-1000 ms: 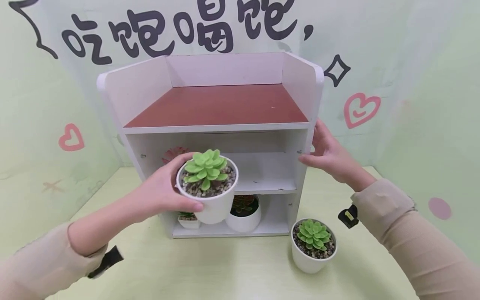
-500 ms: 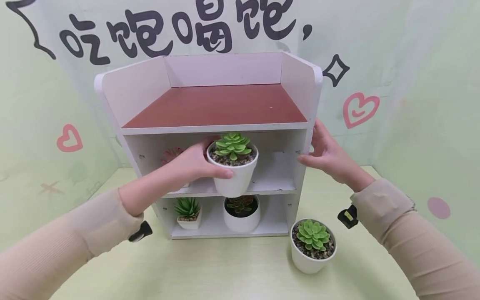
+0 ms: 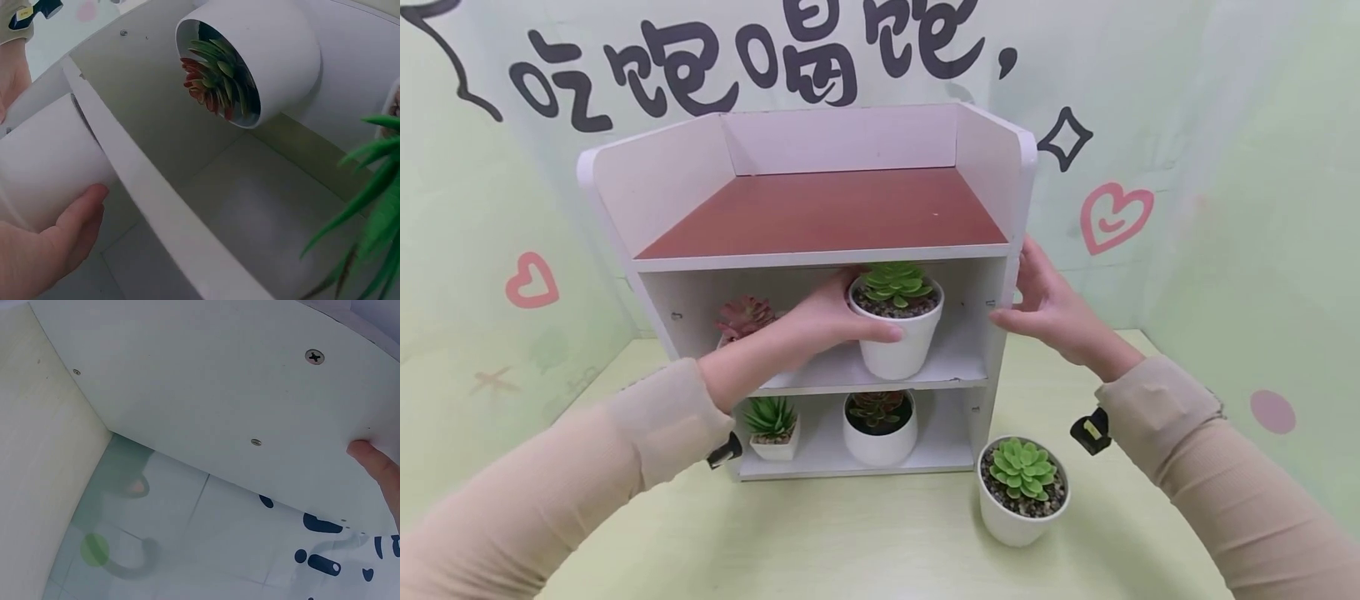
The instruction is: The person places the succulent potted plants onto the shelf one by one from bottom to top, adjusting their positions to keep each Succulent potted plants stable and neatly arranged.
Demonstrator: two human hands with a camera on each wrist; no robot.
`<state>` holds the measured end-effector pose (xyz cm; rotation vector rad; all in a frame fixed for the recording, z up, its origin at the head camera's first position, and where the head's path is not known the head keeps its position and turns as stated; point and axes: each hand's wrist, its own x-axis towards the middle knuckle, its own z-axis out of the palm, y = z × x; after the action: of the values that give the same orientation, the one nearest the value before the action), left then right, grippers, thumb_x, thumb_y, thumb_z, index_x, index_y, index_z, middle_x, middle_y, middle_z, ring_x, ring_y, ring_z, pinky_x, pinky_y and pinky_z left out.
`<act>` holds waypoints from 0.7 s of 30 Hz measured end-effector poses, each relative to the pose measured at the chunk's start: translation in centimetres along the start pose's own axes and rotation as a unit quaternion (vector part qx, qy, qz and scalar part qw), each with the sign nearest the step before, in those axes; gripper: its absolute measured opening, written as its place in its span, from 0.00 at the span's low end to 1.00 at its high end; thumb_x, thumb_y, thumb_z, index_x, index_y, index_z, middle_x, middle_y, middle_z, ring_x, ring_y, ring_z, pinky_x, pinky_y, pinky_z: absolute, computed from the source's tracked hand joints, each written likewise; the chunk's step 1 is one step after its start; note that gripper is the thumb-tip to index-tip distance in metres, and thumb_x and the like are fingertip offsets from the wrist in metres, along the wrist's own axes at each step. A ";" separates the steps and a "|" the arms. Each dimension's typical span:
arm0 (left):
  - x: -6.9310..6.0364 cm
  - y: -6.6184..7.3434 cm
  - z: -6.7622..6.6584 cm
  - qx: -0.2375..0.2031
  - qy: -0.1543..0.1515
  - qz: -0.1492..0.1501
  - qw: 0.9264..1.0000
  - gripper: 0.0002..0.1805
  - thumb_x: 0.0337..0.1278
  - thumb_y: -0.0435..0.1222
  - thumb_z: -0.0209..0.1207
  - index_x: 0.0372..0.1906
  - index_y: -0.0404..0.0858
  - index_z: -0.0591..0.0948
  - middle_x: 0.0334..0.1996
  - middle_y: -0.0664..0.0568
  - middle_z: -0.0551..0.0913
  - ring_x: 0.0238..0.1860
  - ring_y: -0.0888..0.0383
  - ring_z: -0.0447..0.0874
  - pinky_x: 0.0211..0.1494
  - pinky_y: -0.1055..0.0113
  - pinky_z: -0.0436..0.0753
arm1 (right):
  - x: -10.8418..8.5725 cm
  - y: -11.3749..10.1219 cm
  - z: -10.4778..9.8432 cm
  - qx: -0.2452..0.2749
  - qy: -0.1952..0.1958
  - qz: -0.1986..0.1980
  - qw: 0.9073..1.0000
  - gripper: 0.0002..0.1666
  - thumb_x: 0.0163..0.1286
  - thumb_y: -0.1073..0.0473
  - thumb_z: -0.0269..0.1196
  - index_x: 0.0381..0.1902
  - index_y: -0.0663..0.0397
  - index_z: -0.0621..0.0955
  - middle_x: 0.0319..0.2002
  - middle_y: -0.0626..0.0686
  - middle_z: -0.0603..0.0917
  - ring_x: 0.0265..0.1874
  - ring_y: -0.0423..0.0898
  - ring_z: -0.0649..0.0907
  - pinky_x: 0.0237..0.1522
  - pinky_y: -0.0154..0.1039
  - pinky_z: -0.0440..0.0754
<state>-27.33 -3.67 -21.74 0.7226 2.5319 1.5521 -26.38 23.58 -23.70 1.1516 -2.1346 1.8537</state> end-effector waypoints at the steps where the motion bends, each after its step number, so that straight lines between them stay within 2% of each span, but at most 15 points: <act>1: 0.2 0.0 0.2 -0.001 -0.001 -0.001 1.000 0.49 0.34 0.42 0.72 0.66 0.47 0.57 0.58 0.56 0.66 0.57 0.60 0.67 0.62 0.64 0.69 | 0.0 0.0 0.0 0.001 0.000 -0.001 1.000 0.49 0.56 0.81 0.51 0.70 0.45 0.48 0.60 0.59 0.61 0.57 0.46 0.71 0.47 0.36 0.80; 8: 1.1 -0.1 1.3 -0.010 0.004 -0.008 1.000 0.46 0.35 0.43 0.72 0.63 0.46 0.60 0.56 0.56 0.69 0.55 0.60 0.69 0.61 0.66 0.69 | 0.1 -0.1 0.1 0.005 0.007 0.002 1.000 0.50 0.56 0.81 0.52 0.70 0.45 0.48 0.60 0.55 0.63 0.57 0.46 0.71 0.48 0.36 0.79; 15: 1.7 0.0 2.0 -0.019 0.003 0.004 1.000 0.47 0.35 0.43 0.72 0.64 0.46 0.59 0.57 0.56 0.67 0.56 0.61 0.68 0.61 0.66 0.69 | 0.2 -0.1 0.1 0.007 0.013 -0.001 1.000 0.49 0.55 0.82 0.51 0.69 0.46 0.50 0.59 0.55 0.64 0.56 0.45 0.72 0.48 0.36 0.80; 21: 2.2 0.0 2.3 -0.020 -0.005 -0.002 1.000 0.48 0.35 0.42 0.72 0.65 0.45 0.58 0.57 0.56 0.67 0.56 0.61 0.68 0.61 0.66 0.69 | 0.1 0.0 0.1 0.013 0.014 -0.003 1.000 0.49 0.54 0.82 0.51 0.69 0.46 0.50 0.58 0.53 0.65 0.55 0.45 0.72 0.48 0.36 0.80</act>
<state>-28.53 -0.85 -22.44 0.7181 2.4852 1.5891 -26.39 23.38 -23.64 1.1297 -2.0959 1.8898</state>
